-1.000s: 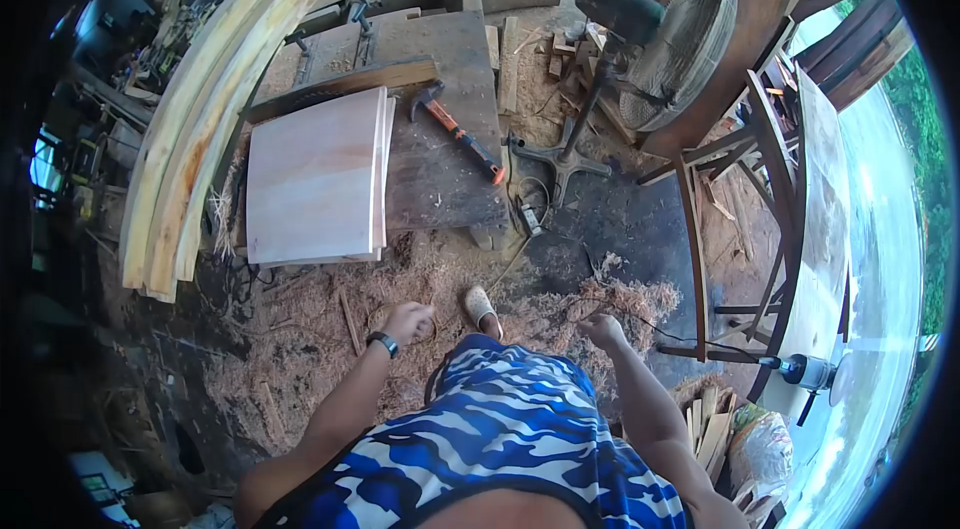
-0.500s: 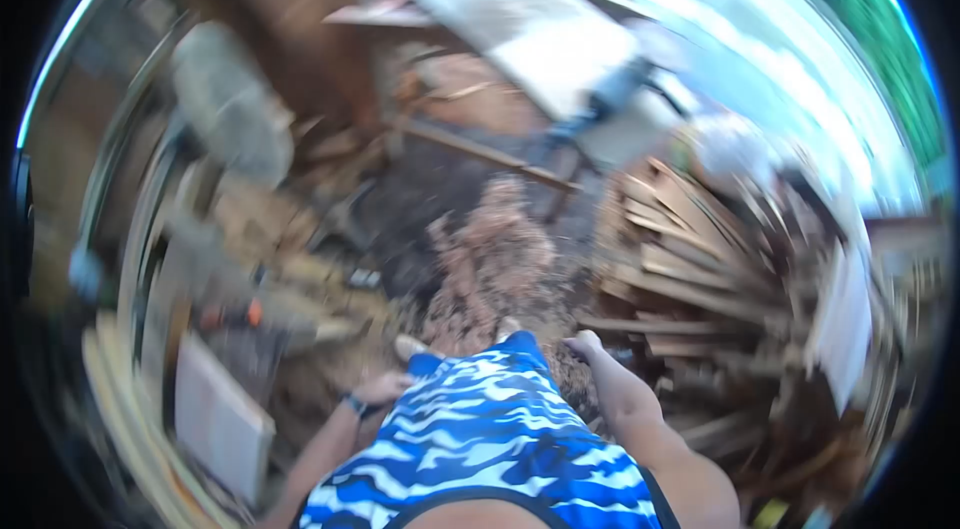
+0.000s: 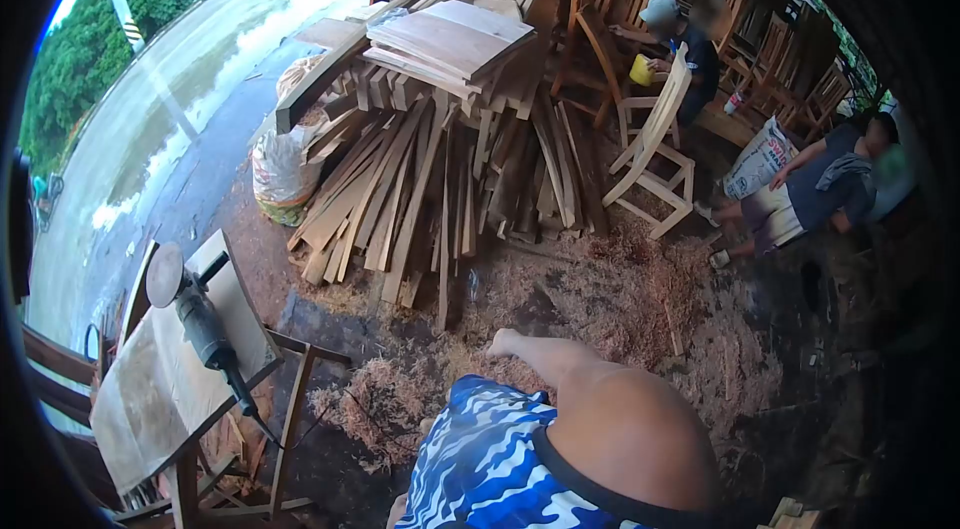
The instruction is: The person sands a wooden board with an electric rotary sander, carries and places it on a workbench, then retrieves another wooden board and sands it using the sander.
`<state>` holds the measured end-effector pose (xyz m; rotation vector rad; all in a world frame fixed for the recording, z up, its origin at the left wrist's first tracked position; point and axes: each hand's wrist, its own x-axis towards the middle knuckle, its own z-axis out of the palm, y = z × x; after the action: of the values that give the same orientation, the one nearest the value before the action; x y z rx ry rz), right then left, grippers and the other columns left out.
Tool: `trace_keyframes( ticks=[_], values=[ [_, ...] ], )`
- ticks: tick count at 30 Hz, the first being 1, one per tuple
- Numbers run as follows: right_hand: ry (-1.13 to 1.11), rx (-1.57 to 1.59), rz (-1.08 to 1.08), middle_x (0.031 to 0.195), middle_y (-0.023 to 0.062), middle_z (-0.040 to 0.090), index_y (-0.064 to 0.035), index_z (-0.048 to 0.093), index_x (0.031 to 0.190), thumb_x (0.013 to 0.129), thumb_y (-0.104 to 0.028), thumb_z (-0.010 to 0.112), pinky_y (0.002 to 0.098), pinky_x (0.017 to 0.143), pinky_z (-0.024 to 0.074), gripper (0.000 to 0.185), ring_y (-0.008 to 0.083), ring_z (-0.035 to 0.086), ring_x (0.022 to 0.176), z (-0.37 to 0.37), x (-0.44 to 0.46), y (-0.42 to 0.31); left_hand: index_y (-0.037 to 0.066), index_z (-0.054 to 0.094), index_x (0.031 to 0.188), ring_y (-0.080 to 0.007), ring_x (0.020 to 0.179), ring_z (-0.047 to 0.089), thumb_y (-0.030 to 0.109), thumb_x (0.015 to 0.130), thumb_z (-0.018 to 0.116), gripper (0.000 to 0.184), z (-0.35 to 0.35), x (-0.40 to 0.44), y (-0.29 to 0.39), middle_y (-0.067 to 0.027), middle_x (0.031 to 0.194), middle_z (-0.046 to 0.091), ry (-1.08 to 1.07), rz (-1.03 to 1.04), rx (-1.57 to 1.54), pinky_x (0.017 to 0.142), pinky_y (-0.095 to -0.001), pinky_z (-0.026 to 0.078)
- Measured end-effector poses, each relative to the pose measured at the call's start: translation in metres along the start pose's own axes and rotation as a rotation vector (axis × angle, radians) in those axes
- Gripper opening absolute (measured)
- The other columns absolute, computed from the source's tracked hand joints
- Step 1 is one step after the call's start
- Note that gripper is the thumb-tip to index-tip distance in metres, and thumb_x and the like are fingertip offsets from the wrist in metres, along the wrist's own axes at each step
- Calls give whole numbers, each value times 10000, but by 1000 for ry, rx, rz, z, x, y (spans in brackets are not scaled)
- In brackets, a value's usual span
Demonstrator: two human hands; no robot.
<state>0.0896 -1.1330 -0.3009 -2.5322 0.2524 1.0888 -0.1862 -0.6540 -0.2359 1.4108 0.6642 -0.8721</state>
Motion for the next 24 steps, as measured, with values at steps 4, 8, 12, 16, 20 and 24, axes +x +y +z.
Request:
trace_keyframes(
  ticks=[4,8,12,16,20,24],
  values=[
    [-195,38,116,1034,206,792,32,808,1043,872,-464,794,441,640,660,525,313,791,805,-12,-41,-17,-62,720,1287,-132,1008,679,82,1001,713,320,-35,23,15,-69,1196,758,-54,10,53,936,-307,548],
    [-174,13,49,1009,191,796,-5,815,1068,897,-508,785,445,656,651,532,306,784,783,-30,-3,-2,-64,720,1284,-131,996,682,80,1002,712,317,-56,39,37,-68,1190,760,-128,26,114,928,-305,551],
    [22,292,14,992,176,803,-4,772,1192,965,-501,717,418,739,649,549,294,792,862,-132,29,-11,-71,745,1208,-133,967,706,97,975,741,287,-70,57,78,-88,1155,780,-186,264,259,878,-290,564],
    [226,904,-14,1123,117,756,-33,713,1262,990,-410,733,398,740,622,465,262,760,915,-273,76,-27,-81,769,1020,-191,831,746,182,888,807,297,-40,28,164,-152,919,795,424,279,442,763,-336,597],
    [435,1378,-196,1129,105,693,-43,615,1330,1017,-456,696,368,685,579,525,208,698,805,-427,115,-44,-82,766,1014,-191,783,743,201,881,812,316,-32,39,181,-154,897,790,466,241,333,719,-340,600],
    [551,1615,-313,966,57,704,-89,649,1157,1005,-493,707,373,714,573,435,189,699,811,-540,138,-58,-72,780,1051,-168,789,746,246,890,808,359,9,47,197,-131,887,795,338,143,434,720,-317,597]
  ],
)
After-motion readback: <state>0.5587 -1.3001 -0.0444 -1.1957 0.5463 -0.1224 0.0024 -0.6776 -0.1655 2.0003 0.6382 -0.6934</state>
